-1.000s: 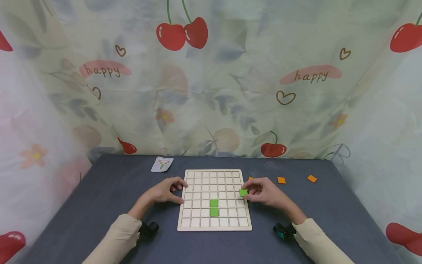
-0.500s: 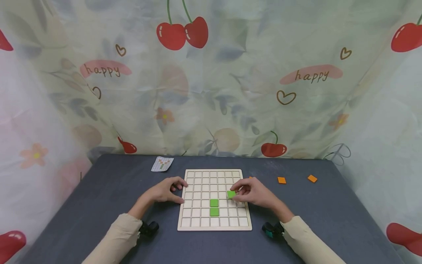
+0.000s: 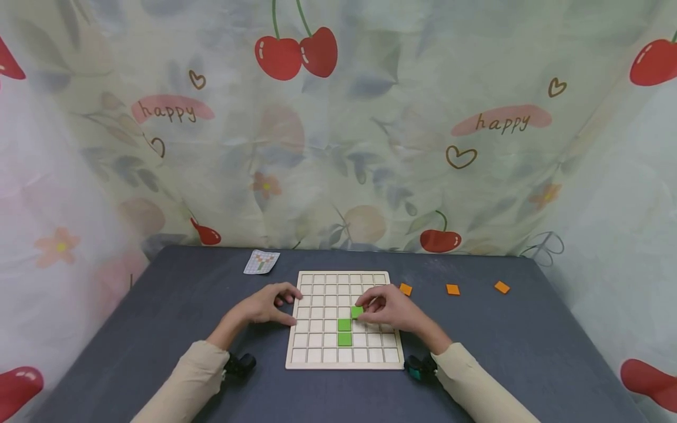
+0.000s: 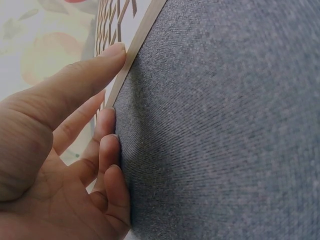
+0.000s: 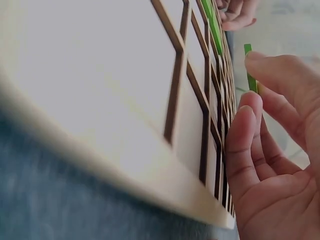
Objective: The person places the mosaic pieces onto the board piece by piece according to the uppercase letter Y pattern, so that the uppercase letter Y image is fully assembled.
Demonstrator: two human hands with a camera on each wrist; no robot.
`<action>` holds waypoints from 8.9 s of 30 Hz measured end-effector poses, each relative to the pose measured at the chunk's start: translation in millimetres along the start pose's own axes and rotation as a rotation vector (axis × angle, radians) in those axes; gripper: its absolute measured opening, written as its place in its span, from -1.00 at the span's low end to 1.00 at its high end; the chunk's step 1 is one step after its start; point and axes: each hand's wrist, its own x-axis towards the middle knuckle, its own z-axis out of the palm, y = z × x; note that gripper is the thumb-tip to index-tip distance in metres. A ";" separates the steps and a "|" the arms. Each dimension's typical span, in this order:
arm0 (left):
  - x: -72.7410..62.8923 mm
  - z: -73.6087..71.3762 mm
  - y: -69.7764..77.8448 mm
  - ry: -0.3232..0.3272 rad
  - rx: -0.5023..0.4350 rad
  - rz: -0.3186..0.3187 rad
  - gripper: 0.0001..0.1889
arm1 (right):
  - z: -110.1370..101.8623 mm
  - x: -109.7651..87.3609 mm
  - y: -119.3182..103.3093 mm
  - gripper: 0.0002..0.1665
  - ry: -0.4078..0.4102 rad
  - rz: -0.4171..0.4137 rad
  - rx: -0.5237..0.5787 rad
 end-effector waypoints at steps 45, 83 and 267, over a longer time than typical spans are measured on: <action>0.1 -1.3 -3.5 -0.013 -0.023 0.019 -0.51 | 21.5 26.5 -14.5 -0.78 -0.004 0.104 -0.155; -0.4 -0.1 -1.7 0.001 0.002 0.017 -0.50 | -9.2 10.1 -9.1 -0.75 -0.029 0.079 -0.014; 0.9 -0.6 -3.2 -0.001 0.000 0.017 -0.50 | 6.3 56.9 3.9 -0.72 0.012 0.038 0.008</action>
